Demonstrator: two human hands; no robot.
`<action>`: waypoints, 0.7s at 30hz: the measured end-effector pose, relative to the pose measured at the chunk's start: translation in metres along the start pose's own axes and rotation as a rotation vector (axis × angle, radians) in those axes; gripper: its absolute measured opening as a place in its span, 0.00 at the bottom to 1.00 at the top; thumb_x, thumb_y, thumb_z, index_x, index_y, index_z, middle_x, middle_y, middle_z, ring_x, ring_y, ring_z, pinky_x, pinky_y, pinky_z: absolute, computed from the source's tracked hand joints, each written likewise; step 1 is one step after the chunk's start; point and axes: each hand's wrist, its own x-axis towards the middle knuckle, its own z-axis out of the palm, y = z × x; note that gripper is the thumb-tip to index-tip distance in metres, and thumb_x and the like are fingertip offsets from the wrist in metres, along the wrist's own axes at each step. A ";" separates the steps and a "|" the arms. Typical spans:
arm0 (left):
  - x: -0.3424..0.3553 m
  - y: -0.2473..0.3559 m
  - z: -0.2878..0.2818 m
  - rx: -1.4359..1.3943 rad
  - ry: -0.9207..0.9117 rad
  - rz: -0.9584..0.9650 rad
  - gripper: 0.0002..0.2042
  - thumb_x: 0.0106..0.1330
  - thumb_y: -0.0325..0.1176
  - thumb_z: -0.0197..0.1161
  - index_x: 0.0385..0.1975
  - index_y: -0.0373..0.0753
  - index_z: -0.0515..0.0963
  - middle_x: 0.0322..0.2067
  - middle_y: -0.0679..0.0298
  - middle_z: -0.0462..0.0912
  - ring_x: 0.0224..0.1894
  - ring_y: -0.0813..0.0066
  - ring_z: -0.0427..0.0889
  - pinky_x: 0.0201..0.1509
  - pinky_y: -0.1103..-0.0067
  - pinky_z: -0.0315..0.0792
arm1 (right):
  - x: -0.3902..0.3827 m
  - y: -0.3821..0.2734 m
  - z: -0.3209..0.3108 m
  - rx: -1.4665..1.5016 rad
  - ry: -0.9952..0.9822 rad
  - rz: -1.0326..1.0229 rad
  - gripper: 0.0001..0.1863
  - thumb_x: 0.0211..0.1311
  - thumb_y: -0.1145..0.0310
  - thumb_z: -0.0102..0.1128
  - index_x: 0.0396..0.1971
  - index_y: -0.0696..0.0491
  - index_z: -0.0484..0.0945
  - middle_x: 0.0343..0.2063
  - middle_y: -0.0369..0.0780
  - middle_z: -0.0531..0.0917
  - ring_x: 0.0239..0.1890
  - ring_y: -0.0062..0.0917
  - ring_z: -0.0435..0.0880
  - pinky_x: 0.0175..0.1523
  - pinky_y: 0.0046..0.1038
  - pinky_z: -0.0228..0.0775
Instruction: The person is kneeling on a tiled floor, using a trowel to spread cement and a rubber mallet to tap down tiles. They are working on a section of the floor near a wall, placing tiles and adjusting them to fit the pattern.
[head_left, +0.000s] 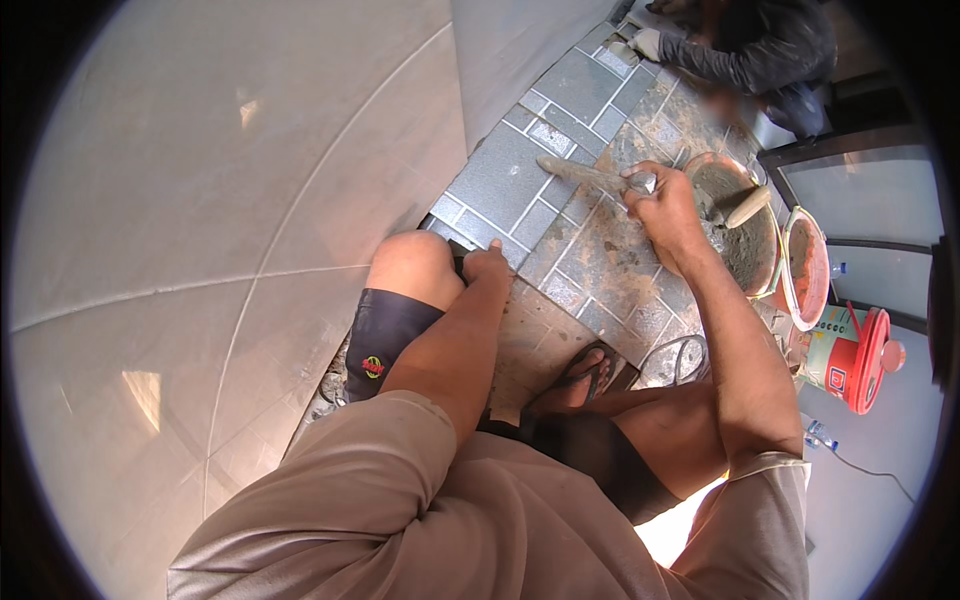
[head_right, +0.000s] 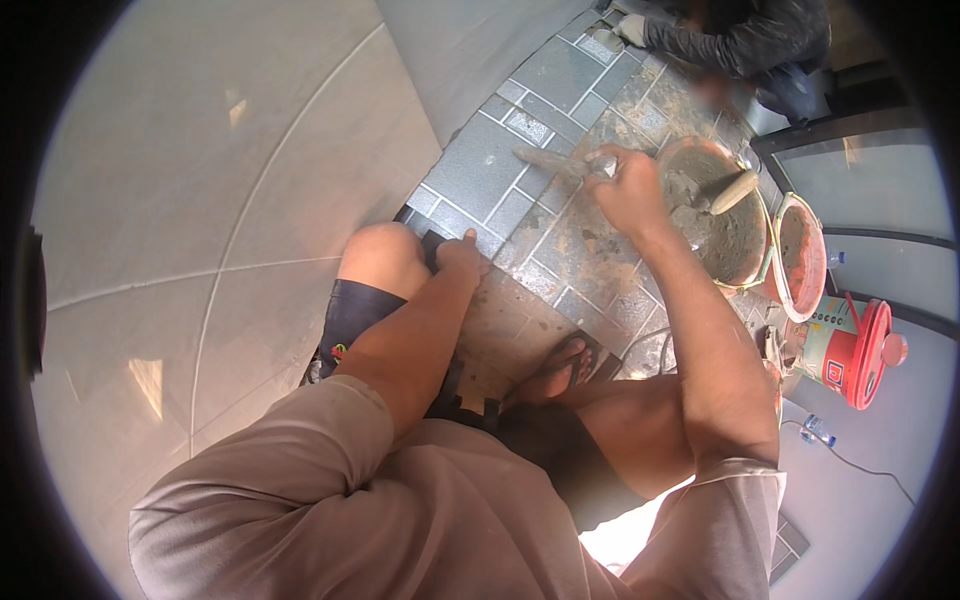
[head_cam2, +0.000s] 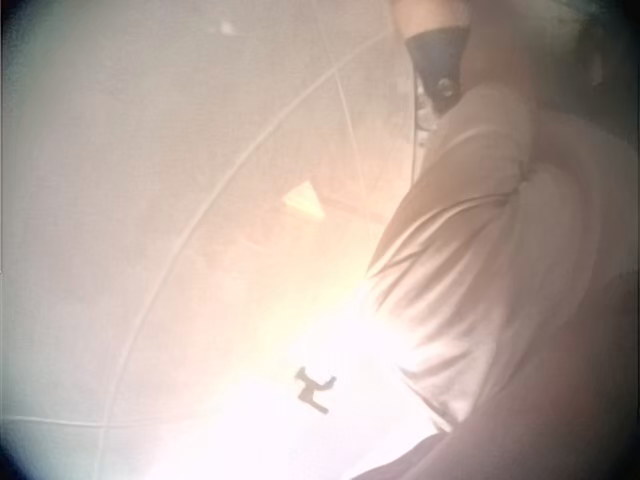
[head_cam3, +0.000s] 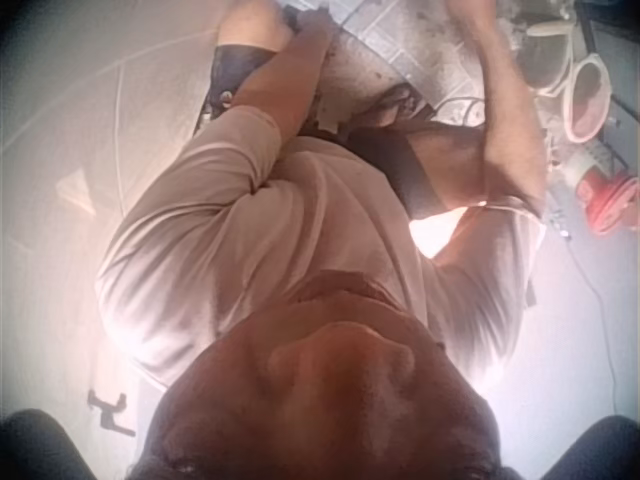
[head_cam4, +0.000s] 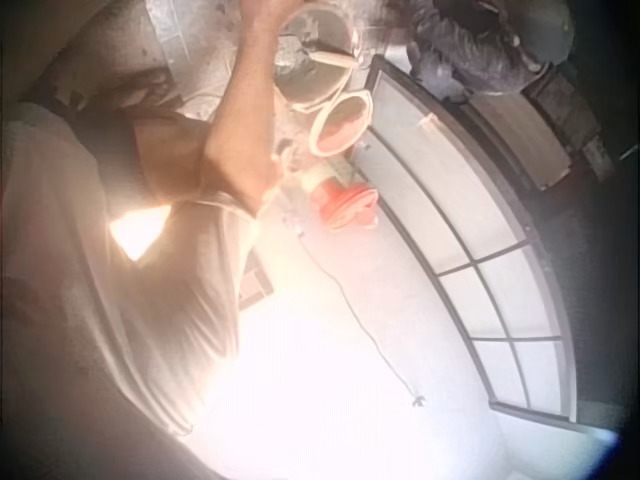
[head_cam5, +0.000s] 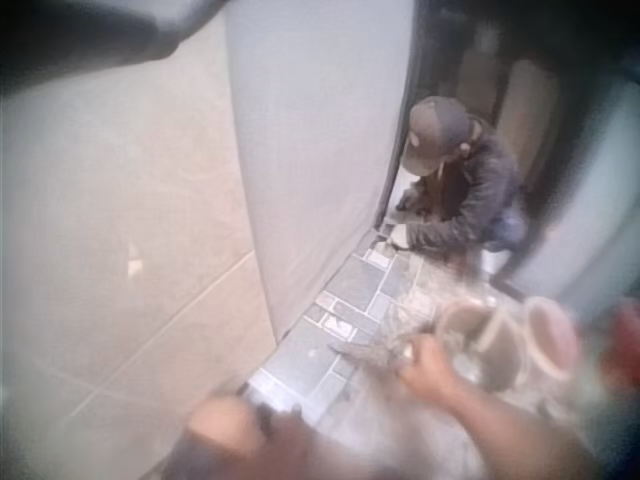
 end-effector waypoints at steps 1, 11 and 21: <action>-0.006 0.002 -0.002 -0.023 -0.001 -0.033 0.18 0.75 0.39 0.70 0.45 0.25 0.84 0.39 0.45 0.90 0.32 0.57 0.92 0.27 0.67 0.88 | -0.006 -0.009 0.000 -0.026 0.051 -0.051 0.21 0.54 0.73 0.69 0.50 0.59 0.88 0.24 0.51 0.85 0.29 0.35 0.86 0.43 0.36 0.78; -0.025 0.020 -0.014 0.023 0.031 -0.011 0.19 0.75 0.40 0.69 0.44 0.24 0.84 0.40 0.45 0.90 0.33 0.55 0.92 0.30 0.67 0.88 | 0.000 -0.007 0.014 -0.033 0.077 -0.140 0.17 0.59 0.75 0.67 0.49 0.61 0.86 0.25 0.39 0.84 0.26 0.17 0.81 0.37 0.26 0.75; -0.014 0.013 -0.007 0.108 0.053 -0.038 0.23 0.75 0.46 0.69 0.41 0.25 0.85 0.37 0.45 0.91 0.32 0.56 0.93 0.36 0.66 0.86 | 0.006 -0.013 0.022 -0.087 0.140 -0.208 0.17 0.58 0.76 0.67 0.48 0.63 0.85 0.38 0.51 0.89 0.40 0.35 0.91 0.50 0.34 0.80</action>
